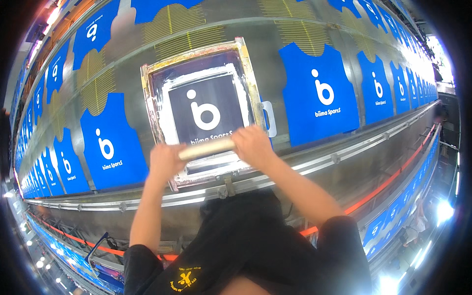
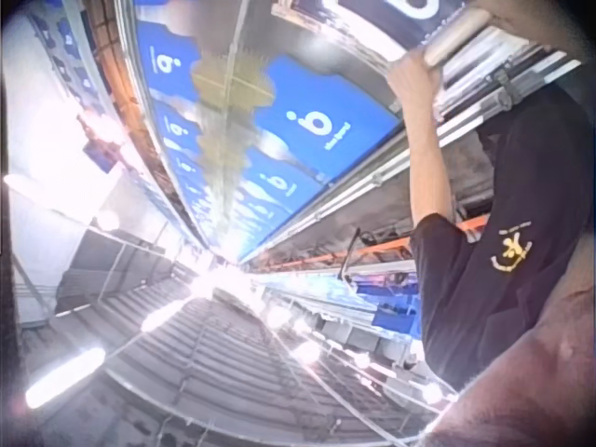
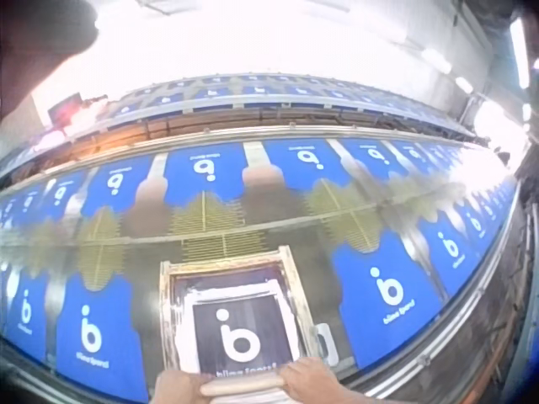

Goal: The person uses a squeegee to apply white ink through a screen printing frame onto a blue jersey on a conveyor belt. The person repeatedly pulls the squeegee across the screen to deposit ink, then lifts the frame to move to the next jersey.

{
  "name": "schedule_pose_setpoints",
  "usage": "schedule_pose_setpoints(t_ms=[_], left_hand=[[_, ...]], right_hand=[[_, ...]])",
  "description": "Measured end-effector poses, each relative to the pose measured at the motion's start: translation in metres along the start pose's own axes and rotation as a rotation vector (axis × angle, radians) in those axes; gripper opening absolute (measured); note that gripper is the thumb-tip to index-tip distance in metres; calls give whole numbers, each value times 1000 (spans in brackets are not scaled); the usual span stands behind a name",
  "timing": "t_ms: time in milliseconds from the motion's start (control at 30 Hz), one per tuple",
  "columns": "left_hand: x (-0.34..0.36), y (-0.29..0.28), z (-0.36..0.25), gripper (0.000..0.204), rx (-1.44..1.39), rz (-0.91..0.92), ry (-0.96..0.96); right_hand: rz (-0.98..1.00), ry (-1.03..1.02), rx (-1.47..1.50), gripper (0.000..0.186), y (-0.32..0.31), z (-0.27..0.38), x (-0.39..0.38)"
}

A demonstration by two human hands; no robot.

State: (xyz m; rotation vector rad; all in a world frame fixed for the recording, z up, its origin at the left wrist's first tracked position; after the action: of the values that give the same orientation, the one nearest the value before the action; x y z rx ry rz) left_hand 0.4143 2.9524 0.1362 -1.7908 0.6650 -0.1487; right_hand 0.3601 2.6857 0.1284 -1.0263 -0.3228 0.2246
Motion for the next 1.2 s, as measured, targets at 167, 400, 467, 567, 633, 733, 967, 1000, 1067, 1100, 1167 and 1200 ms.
schedule_pose_setpoints(t_ms=[167, 400, 467, 567, 633, 733, 967, 1000, 1067, 1100, 1167, 1200], left_hand=[[134, -52, 45, 37, 74, 45, -82], [204, -53, 75, 46, 43, -15, -133], [195, -47, 73, 47, 27, -45, -142], [173, -37, 63, 47, -17, 41, -200], [134, -25, 47, 46, -39, 46, -211], [66, 1, 22, 43, -31, 30, -172], [-58, 40, -28, 40, -137, -96, -95], [-61, 34, -31, 41, -110, -124, -58], [-62, 31, -38, 45, -47, -54, -41], [-61, 29, -46, 47, -54, -55, 16], [-58, 27, -69, 51, -62, -161, 133], [-56, 32, -79, 45, -99, -161, 139]], right_hand=[[-129, 28, -72, 30, -15, -66, 136], [-14, 182, -139, 32, 5, -109, 199], [-65, 165, -102, 34, 8, -105, 188], [-96, 117, -88, 32, 11, -92, 160], [-95, 75, -65, 31, 14, -74, 124], [-53, 67, -59, 32, 22, -43, 56], [-51, 117, -11, 33, 18, 32, -64], [-64, 98, 56, 32, 13, 33, -67], [-94, 57, 198, 34, 2, 28, -68], [-138, 154, 207, 38, -5, 15, -67], [-221, 326, 253, 46, -19, -24, -61], [-317, 428, 202, 47, -26, -43, -57]])
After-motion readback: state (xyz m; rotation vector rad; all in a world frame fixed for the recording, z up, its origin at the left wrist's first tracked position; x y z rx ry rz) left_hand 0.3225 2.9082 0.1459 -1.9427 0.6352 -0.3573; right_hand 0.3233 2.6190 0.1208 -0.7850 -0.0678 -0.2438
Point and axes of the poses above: each hand's wrist, its own x-axis towards the middle knuckle, its own y-axis out of the palm, z = x × y, the point moved 5 cm from there along x, towards the middle knuckle, and after that the axes turned 1 degree about -z, right-handed, at the moved point
